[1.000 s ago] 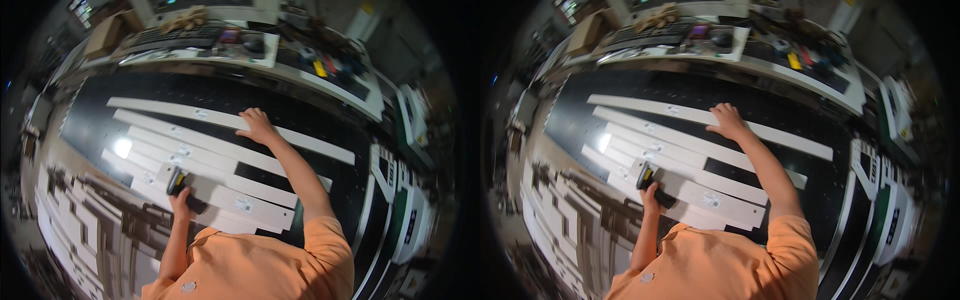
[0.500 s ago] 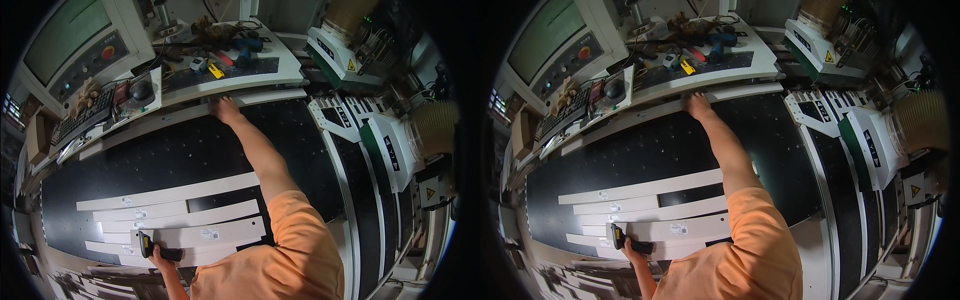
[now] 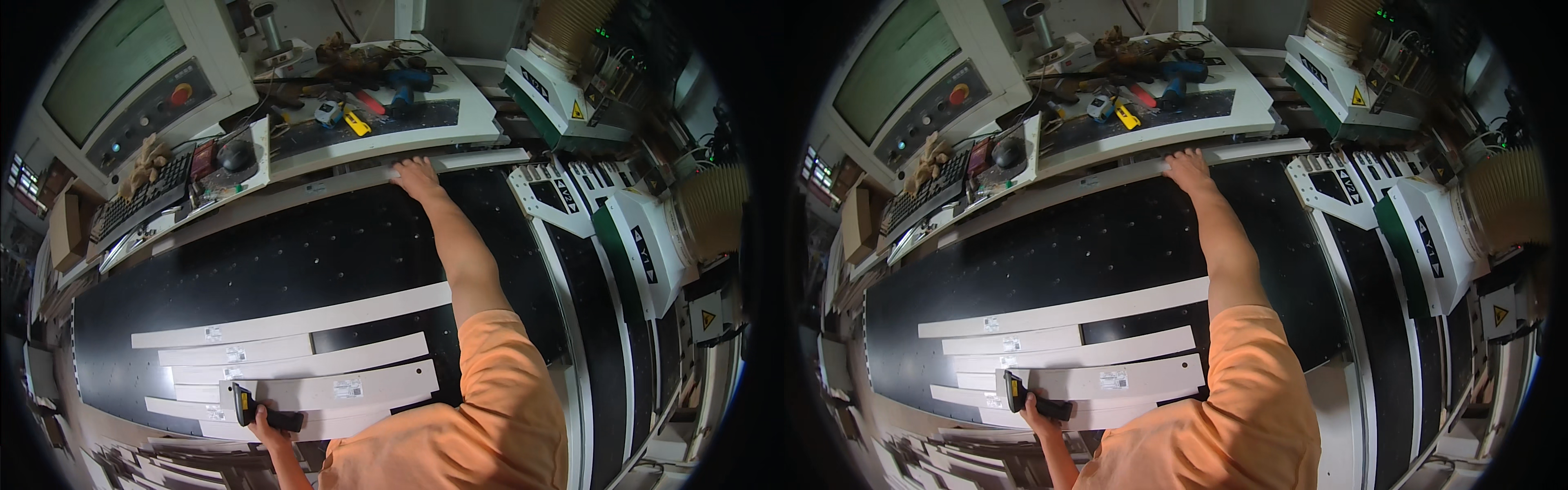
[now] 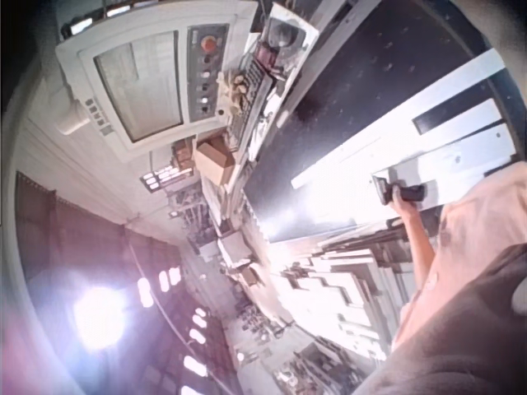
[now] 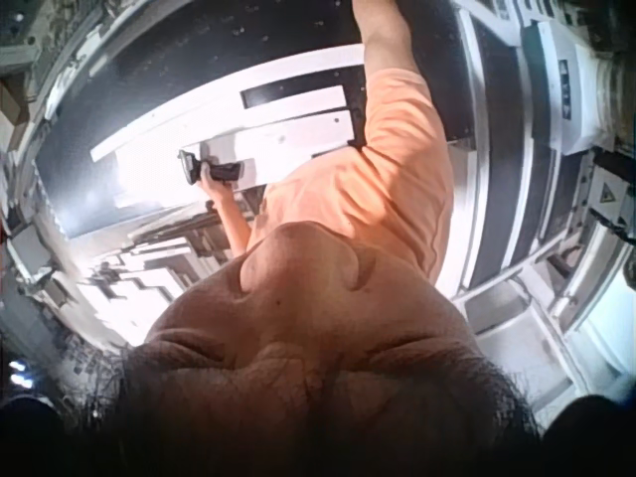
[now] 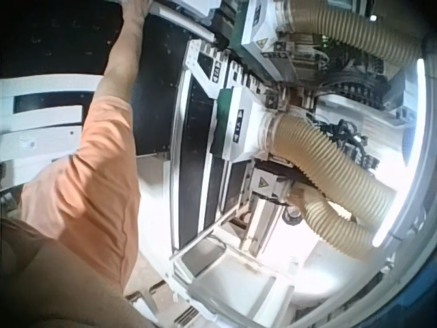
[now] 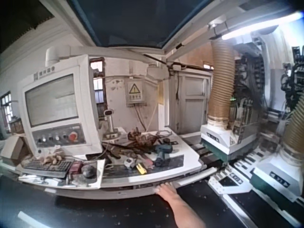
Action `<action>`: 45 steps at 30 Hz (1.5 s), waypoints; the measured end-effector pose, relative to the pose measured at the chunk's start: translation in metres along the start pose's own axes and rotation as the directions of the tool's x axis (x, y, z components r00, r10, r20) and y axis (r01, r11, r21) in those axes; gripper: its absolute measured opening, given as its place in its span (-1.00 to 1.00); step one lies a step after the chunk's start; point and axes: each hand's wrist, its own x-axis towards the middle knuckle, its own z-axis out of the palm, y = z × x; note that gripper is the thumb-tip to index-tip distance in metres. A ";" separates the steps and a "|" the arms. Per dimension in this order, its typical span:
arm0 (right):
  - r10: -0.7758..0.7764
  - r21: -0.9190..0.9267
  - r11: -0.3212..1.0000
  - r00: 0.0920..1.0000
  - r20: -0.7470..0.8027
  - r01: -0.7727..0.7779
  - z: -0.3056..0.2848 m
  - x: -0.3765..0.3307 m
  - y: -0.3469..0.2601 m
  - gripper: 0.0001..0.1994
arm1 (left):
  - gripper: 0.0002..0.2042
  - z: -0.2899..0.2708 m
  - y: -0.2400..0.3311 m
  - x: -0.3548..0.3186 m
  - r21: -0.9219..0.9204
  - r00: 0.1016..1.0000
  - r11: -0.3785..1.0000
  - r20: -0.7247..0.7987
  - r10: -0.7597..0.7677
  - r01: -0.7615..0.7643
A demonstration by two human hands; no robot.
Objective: The person scans barcodes on white wooden planks with a handheld barcode scanner, then places each scanned plank into a stack on the floor. The person repeats this process for multiple planks in a workshop setting.
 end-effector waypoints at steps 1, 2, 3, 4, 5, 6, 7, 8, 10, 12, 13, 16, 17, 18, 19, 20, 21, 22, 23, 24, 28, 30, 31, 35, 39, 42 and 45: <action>0.045 -0.018 0.999 0.999 0.001 -0.045 -0.002 -0.002 -0.006 -0.57 | -0.71 0.001 0.005 -0.003 0.042 1.000 0.999 0.028 -0.008 0.006; 0.090 -0.041 0.995 0.996 -0.001 -0.090 -0.005 -0.004 -0.012 -0.54 | -0.71 0.002 0.009 -0.006 0.069 0.999 0.997 0.017 -0.031 0.029; 0.209 0.001 0.978 0.976 -0.065 -0.209 -0.005 -0.009 -0.022 -0.51 | -0.73 0.004 0.011 -0.007 0.085 0.998 0.995 0.032 -0.050 0.048; 0.325 0.045 0.946 0.938 -0.117 -0.322 -0.003 -0.016 -0.034 -0.48 | -0.74 0.006 0.014 -0.008 0.112 0.997 0.991 0.000 -0.075 0.075; 0.408 0.171 0.910 0.889 -0.207 -0.378 0.000 -0.026 -0.049 -0.46 | -0.75 0.006 0.016 -0.010 0.115 0.997 0.991 0.028 -0.074 0.070; 0.509 0.298 0.850 0.823 -0.254 -0.434 0.004 -0.034 -0.065 -0.42 | -0.76 0.006 0.019 -0.010 0.140 0.997 0.987 0.008 -0.082 0.080; 0.632 0.542 0.678 0.770 -0.086 -0.496 0.006 -0.036 -0.079 -0.42 | -0.75 0.006 0.020 -0.010 0.111 0.997 0.993 0.057 -0.050 0.044; 0.688 0.711 0.430 0.712 0.140 -0.556 0.008 -0.037 -0.089 -0.41 | -0.75 0.007 0.021 -0.010 0.120 0.997 0.992 0.063 -0.051 0.043; 0.622 0.818 0.330 0.761 0.187 -0.471 0.014 -0.041 -0.106 -0.41 | -0.72 0.006 0.024 -0.009 0.207 0.994 0.975 0.059 -0.092 0.078; 0.518 0.880 0.235 0.819 0.246 -0.413 0.015 -0.038 -0.107 -0.49 | -0.71 0.009 0.027 -0.010 0.165 0.993 0.985 0.089 -0.073 0.057; 0.522 0.869 0.266 0.820 0.234 -0.418 0.018 -0.036 -0.108 -0.50 | -0.69 0.012 0.027 -0.013 0.098 0.996 0.995 0.094 -0.008 -0.001; 0.497 0.819 0.375 0.840 0.218 -0.435 0.030 -0.034 -0.103 -0.53 | -0.68 0.015 0.034 -0.015 0.181 0.991 0.979 0.074 -0.108 0.093; 0.488 0.825 0.401 0.855 0.174 -0.397 0.035 -0.032 -0.101 -0.55 | -0.68 0.019 0.034 -0.014 0.080 0.995 0.996 0.100 0.021 -0.029; 0.485 0.828 0.409 0.860 0.158 -0.383 0.039 -0.031 -0.098 -0.56 | -0.69 0.023 0.033 -0.014 0.076 0.996 0.995 0.067 0.052 -0.057; 0.451 0.841 0.419 0.882 0.134 -0.342 0.043 -0.029 -0.094 -0.59 | -0.69 0.018 0.038 -0.013 0.093 0.993 0.996 0.121 -0.001 -0.010; 0.409 0.863 0.388 0.899 0.155 -0.325 0.046 -0.028 -0.089 -0.61 | -0.69 0.012 0.041 -0.014 0.187 0.980 0.972 0.117 -0.162 0.138; 0.392 0.871 0.371 0.905 0.169 -0.323 0.046 -0.029 -0.085 -0.61 | -0.70 0.008 0.043 -0.014 0.155 0.972 0.979 0.170 -0.162 0.136; 0.392 0.868 0.364 0.901 0.187 -0.338 0.044 -0.031 -0.081 -0.61 | -0.70 0.006 0.043 -0.013 0.162 0.971 0.973 0.152 -0.186 0.161; 0.320 0.887 0.328 0.921 0.221 -0.326 0.039 -0.035 -0.078 -0.61 | -0.70 0.003 0.043 -0.013 0.126 0.979 0.985 0.152 -0.138 0.119; 0.304 0.874 0.312 0.911 0.279 -0.372 0.030 -0.038 -0.079 -0.61 | -0.69 -0.001 0.043 -0.015 0.105 0.987 0.991 0.129 -0.098 0.085; -0.021 0.704 0.691 0.969 0.246 -0.164 -0.023 -0.095 -0.121 -0.60 | -0.65 -0.035 0.050 -0.038 -0.054 0.994 0.994 0.035 0.102 -0.100; -0.262 0.755 0.655 0.935 0.239 -0.009 -0.056 -0.140 -0.158 -0.63 | -0.66 -0.059 0.055 -0.057 -0.164 0.974 0.961 -0.044 0.220 -0.225; -0.328 0.764 0.646 0.903 0.278 0.000 -0.073 -0.164 -0.180 -0.64 | -0.66 -0.077 0.061 -0.070 -0.172 0.970 0.955 -0.060 0.234 -0.241; -0.682 0.790 0.587 0.633 0.365 0.177 -0.121 -0.256 -0.262 -0.62 | -0.61 -0.153 0.072 -0.134 -0.209 0.913 0.903 -0.246 0.324 -0.377; -0.872 0.859 0.488 0.130 0.472 0.154 -0.137 -0.350 -0.333 -0.61 | -0.60 -0.243 0.062 -0.228 -0.206 0.825 0.851 -0.433 0.364 -0.484; -0.853 0.878 0.439 -0.217 0.474 0.192 -0.142 -0.436 -0.383 -0.63 | -0.63 -0.315 0.040 -0.319 -0.174 0.735 0.806 -0.550 0.397 -0.566; -0.802 0.894 0.408 -0.396 0.448 0.184 -0.148 -0.529 -0.429 -0.64 | -0.67 -0.383 0.004 -0.419 -0.142 0.626 0.782 -0.691 0.361 -0.607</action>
